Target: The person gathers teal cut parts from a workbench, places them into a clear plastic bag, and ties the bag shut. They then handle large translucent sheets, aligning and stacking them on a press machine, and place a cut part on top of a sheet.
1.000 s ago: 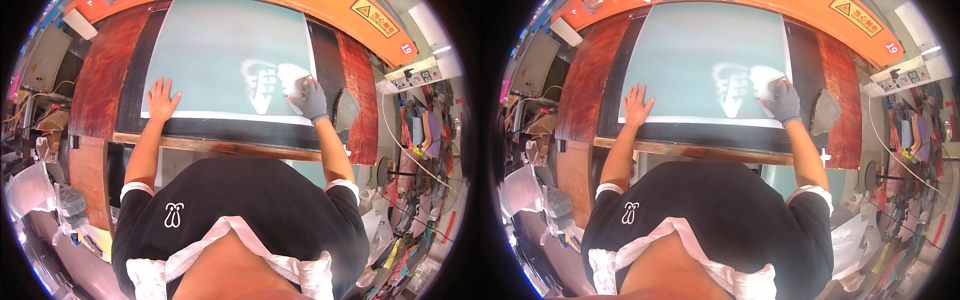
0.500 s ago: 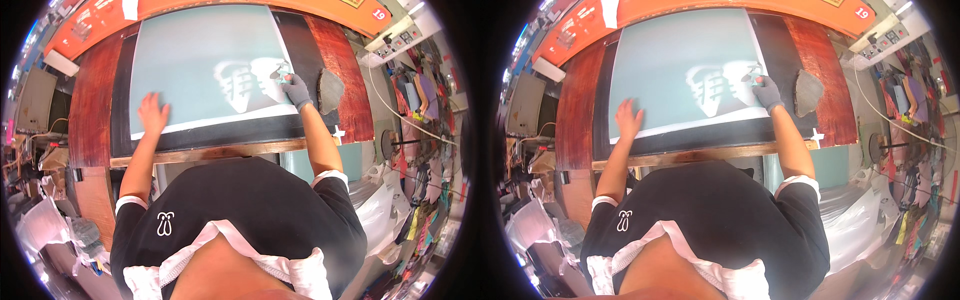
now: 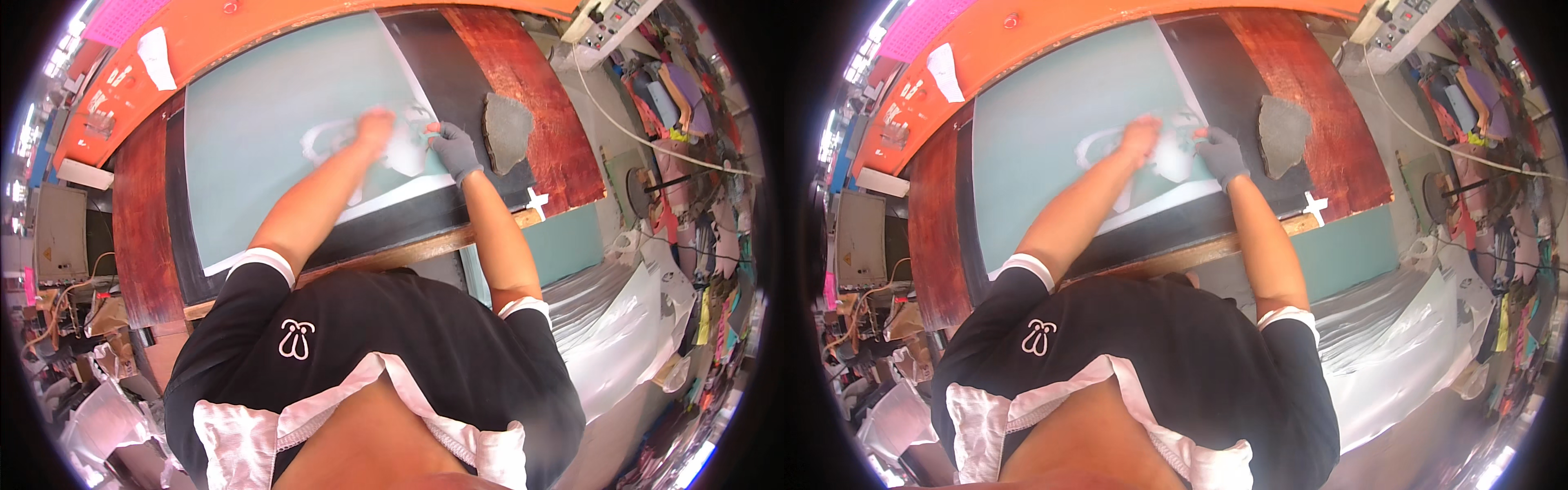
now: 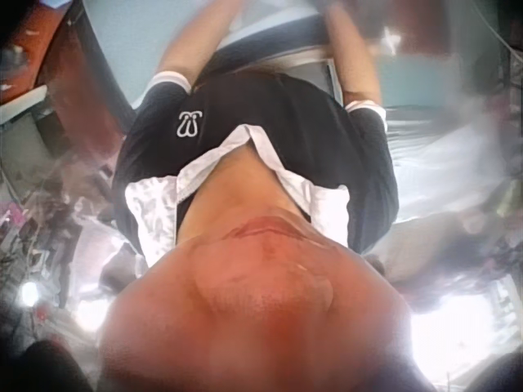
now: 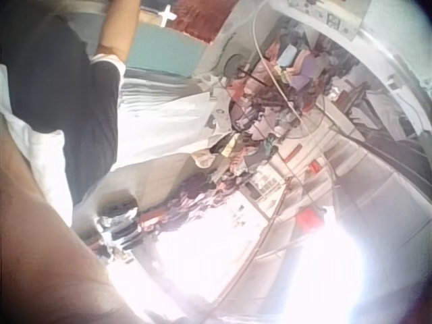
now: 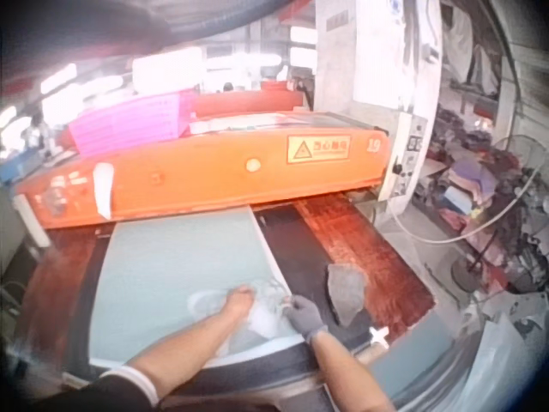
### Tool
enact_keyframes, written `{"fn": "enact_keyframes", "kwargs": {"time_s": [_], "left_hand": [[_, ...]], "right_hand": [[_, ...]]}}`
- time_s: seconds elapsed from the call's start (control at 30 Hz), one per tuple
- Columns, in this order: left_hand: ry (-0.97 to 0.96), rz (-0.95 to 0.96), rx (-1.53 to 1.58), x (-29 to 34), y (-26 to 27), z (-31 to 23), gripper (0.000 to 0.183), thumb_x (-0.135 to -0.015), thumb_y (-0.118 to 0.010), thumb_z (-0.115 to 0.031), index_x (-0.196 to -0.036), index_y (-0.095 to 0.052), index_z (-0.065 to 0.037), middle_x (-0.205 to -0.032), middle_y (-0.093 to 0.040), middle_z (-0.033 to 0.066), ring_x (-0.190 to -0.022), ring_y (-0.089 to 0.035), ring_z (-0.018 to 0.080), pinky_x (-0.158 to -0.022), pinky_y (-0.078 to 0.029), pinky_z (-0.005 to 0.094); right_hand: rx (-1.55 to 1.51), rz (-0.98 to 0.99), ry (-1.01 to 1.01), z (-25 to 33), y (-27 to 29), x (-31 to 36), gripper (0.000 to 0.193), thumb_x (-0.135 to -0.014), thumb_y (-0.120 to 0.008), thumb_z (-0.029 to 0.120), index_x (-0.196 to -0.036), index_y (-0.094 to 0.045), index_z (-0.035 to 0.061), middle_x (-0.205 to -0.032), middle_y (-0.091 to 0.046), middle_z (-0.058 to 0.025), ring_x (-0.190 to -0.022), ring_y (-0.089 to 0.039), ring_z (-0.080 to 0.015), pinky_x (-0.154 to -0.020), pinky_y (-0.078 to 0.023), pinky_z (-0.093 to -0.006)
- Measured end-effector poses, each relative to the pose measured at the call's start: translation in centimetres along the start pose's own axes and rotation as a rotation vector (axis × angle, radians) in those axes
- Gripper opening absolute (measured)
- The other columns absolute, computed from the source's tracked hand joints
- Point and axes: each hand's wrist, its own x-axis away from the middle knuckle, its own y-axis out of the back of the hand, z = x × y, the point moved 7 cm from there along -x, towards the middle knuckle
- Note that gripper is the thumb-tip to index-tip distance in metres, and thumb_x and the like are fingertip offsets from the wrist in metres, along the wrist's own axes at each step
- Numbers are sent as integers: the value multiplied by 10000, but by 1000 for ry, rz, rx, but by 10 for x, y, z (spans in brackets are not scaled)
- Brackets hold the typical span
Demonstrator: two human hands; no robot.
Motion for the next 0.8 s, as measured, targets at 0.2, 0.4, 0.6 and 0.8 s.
{"fn": "enact_keyframes", "kwargs": {"time_s": [0.2, 0.4, 0.6, 0.8], "left_hand": [[128, 0, -337, -15, 41, -26, 322, -828, -576, -250, -1085, -490, -76, -953, -568, 105, -787, -565, 239, -646, -463, 359], [-529, -118, -823, 54, 36, -51, 448, -793, -601, -183, -1199, -459, -58, -1251, -434, 161, -1113, -458, 305, -898, -398, 395], [-707, -122, -975, 171, 87, -5, 547, -776, -632, -239, -1264, -434, -92, -1368, -324, 153, -1241, -297, 380, -996, -268, 496], [-183, -412, -1235, 229, 178, 68, 615, -830, -507, -466, -1325, -367, -130, -1416, -253, 140, -1313, -191, 345, -1015, -167, 572]], "right_hand": [[173, 19, -10, 9, -6, 2, 296, -738, -560, 67, -1032, -601, 60, -857, -620, -19, -756, -559, -94, -673, -454, -235], [818, -220, 399, 33, 18, 49, 400, -729, -627, 182, -1091, -522, 49, -1051, -545, -126, -928, -543, -264, -794, -450, -356], [674, -373, 296, 24, 94, 61, 379, -777, -637, 217, -1082, -511, 31, -977, -536, -148, -884, -531, -290, -805, -438, -364], [1021, -448, 343, 50, 138, 0, 745, -673, -652, 482, -1198, -468, -13, -1165, -510, -228, -1095, -471, -364, -928, -377, -428]]}}
